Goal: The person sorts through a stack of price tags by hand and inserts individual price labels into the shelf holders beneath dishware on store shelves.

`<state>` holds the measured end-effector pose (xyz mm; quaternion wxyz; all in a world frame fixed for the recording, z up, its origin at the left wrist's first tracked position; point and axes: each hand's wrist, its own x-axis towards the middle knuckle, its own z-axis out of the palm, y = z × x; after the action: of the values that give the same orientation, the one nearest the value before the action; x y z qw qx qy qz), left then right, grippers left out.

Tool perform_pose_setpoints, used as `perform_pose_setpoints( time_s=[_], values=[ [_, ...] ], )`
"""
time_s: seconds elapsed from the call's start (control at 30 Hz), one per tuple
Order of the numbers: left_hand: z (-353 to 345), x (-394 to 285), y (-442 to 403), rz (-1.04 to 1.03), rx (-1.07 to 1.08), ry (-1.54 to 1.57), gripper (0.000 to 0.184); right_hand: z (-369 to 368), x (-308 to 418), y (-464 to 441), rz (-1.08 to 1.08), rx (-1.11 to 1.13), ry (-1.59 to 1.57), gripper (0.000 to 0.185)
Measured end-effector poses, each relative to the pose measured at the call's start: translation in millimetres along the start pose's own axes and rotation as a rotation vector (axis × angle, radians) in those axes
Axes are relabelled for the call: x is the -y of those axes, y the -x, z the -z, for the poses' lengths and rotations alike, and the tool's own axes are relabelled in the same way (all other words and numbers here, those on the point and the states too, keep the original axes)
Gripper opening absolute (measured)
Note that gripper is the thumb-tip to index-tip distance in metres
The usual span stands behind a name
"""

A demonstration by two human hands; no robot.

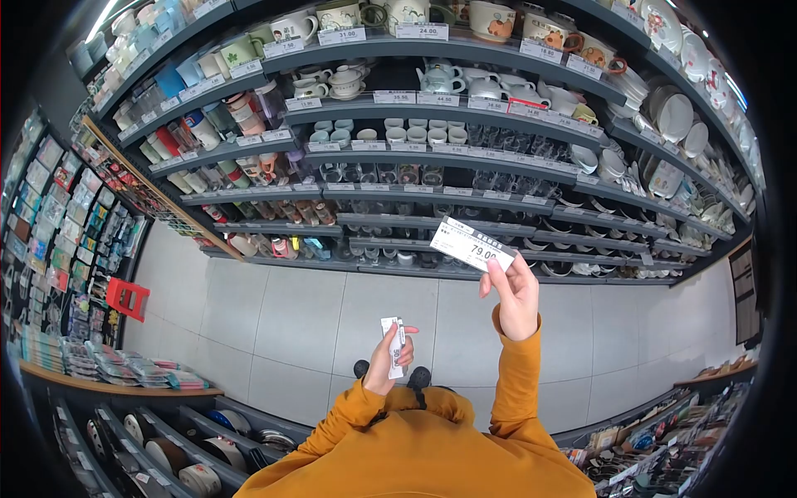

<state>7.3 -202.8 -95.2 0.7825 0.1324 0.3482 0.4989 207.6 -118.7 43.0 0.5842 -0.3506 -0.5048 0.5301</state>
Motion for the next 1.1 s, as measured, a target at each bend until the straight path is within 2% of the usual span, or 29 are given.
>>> perform_pose_setpoints(
  time_s=[0.5, 0.7, 0.73, 0.83, 0.93, 1.03, 1.1],
  values=[
    [-2, 3, -3, 0.014, -0.008, 0.023, 0.041, 2, -4, -1, -0.046, 0.017, -0.018, 0.016],
    [-5, -3, 0, 0.047, -0.026, 0.052, 0.044, 2, -24, 5, -0.108, 0.018, 0.032, 0.017],
    [-5, -5, 1, 0.025, 0.0, 0.046, 0.048, 0, -31, 9, -0.151, 0.011, 0.063, 0.013],
    [-14, -18, 8, -0.048, -0.047, 0.037, 0.045, -4, -71, 29, -0.256, 0.076, 0.142, 0.011],
    [-9, -24, 11, -0.186, -0.236, -0.118, 0.035, -9, -114, 57, -0.431, 0.182, 0.106, 0.012],
    [10, -29, 14, -0.22, -0.32, -0.36, 0.022, -25, -137, 75, -0.534, 0.244, 0.047, 0.014],
    [20, -32, 16, -0.218, -0.351, -0.312, 0.017, -38, -144, 82, -0.577, 0.264, 0.055, 0.014]
  ],
)
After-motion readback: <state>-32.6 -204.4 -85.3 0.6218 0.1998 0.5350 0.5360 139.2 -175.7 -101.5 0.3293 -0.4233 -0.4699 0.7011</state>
